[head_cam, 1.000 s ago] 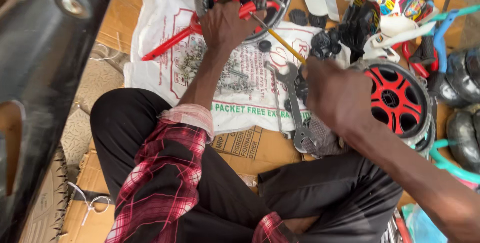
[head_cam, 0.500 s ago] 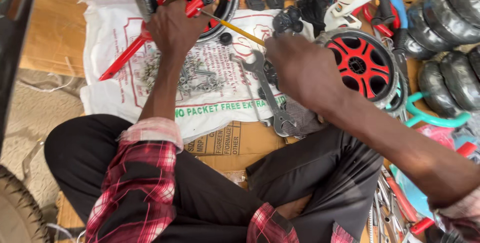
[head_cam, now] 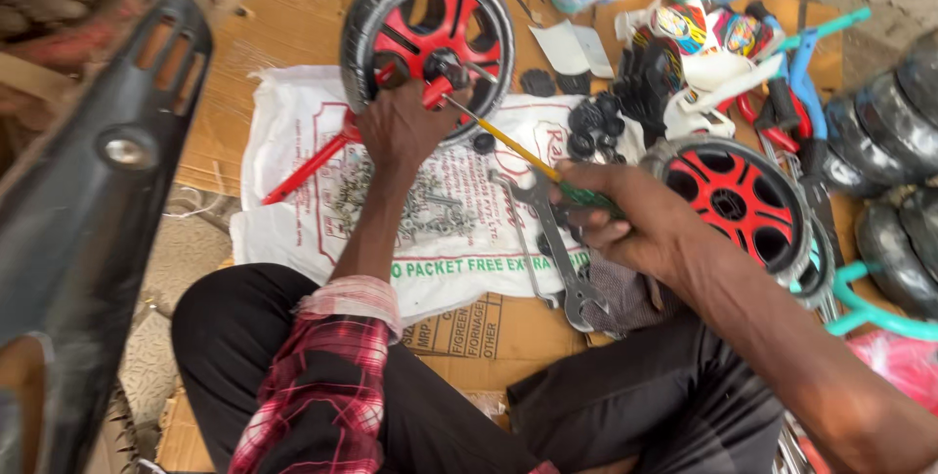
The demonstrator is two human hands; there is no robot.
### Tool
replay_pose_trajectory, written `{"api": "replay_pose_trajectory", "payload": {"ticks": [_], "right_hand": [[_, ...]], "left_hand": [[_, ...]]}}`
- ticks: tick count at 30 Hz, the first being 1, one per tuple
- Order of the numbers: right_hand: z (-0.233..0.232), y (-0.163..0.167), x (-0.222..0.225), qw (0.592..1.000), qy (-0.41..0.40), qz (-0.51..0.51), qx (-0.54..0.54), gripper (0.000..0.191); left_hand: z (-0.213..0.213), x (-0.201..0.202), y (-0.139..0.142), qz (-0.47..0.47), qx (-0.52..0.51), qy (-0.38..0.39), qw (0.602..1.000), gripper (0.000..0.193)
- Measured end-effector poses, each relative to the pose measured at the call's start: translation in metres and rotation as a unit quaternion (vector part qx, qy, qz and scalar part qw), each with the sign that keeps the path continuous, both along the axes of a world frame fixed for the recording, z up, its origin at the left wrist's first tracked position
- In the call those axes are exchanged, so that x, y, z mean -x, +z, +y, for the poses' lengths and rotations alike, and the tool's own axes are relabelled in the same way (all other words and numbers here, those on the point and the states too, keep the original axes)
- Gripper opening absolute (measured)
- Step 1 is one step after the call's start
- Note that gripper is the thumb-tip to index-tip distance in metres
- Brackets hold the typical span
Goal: The person sits on the ground assembling small tricycle wheels onto red metal fork frames. They fit the wheel onto the fork axle, insert bolts, and tighten the hardware with a spanner and an L-shaped hex key, working on one wheel assembly at a time among piles of parts.
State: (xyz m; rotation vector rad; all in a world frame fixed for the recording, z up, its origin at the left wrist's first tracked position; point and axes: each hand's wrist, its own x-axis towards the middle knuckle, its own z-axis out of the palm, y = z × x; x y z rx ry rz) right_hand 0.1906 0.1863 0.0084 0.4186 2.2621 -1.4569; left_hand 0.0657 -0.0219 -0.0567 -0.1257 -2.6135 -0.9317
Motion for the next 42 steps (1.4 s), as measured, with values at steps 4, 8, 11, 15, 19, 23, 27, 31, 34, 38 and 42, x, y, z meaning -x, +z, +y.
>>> {"api": "replay_pose_trajectory", "payload": {"ticks": [4, 8, 11, 15, 19, 23, 27, 31, 34, 38, 42], "right_hand": [[-0.005, 0.002, -0.006, 0.948, 0.076, 0.2, -0.236, 0.035], [-0.007, 0.003, -0.011, 0.89, 0.153, 0.263, -0.339, 0.035], [-0.011, -0.004, -0.011, 0.882, 0.147, 0.271, -0.356, 0.035], [-0.011, -0.011, -0.005, 0.953, 0.043, 0.169, -0.247, 0.036], [-0.004, -0.004, 0.003, 1.0, -0.024, -0.005, -0.019, 0.036], [-0.002, -0.002, -0.002, 0.996, 0.035, 0.052, -0.071, 0.036], [-0.009, -0.001, -0.018, 0.912, 0.112, 0.255, -0.3, 0.036], [-0.013, -0.006, -0.022, 0.877, 0.157, 0.286, -0.354, 0.036], [-0.015, -0.016, -0.016, 0.886, 0.123, 0.284, -0.345, 0.036], [-0.009, -0.025, -0.005, 0.978, 0.01, 0.121, -0.169, 0.036], [-0.004, -0.023, -0.007, 0.997, 0.003, 0.057, -0.055, 0.036]], "left_hand": [[-0.005, 0.002, 0.003, -0.016, -0.011, -0.015, 1.0, 0.068], [-0.009, 0.0, 0.01, 0.01, -0.009, -0.007, 1.0, 0.063], [-0.011, -0.002, 0.014, 0.043, -0.028, -0.004, 0.999, 0.061], [-0.013, -0.003, 0.02, 0.016, -0.023, 0.005, 1.0, 0.065], [-0.01, -0.005, 0.018, 0.015, -0.027, -0.01, 0.999, 0.062], [-0.009, -0.01, 0.016, 0.0, -0.004, -0.015, 1.0, 0.066], [-0.011, -0.013, 0.017, 0.011, 0.004, -0.013, 1.0, 0.069], [-0.013, -0.012, 0.021, 0.038, -0.003, 0.002, 0.999, 0.067], [-0.015, -0.01, 0.025, 0.023, -0.017, 0.01, 1.0, 0.064], [-0.015, -0.01, 0.032, 0.017, -0.037, 0.009, 0.999, 0.062], [-0.012, -0.012, 0.028, -0.005, -0.03, 0.002, 1.0, 0.063]]}}
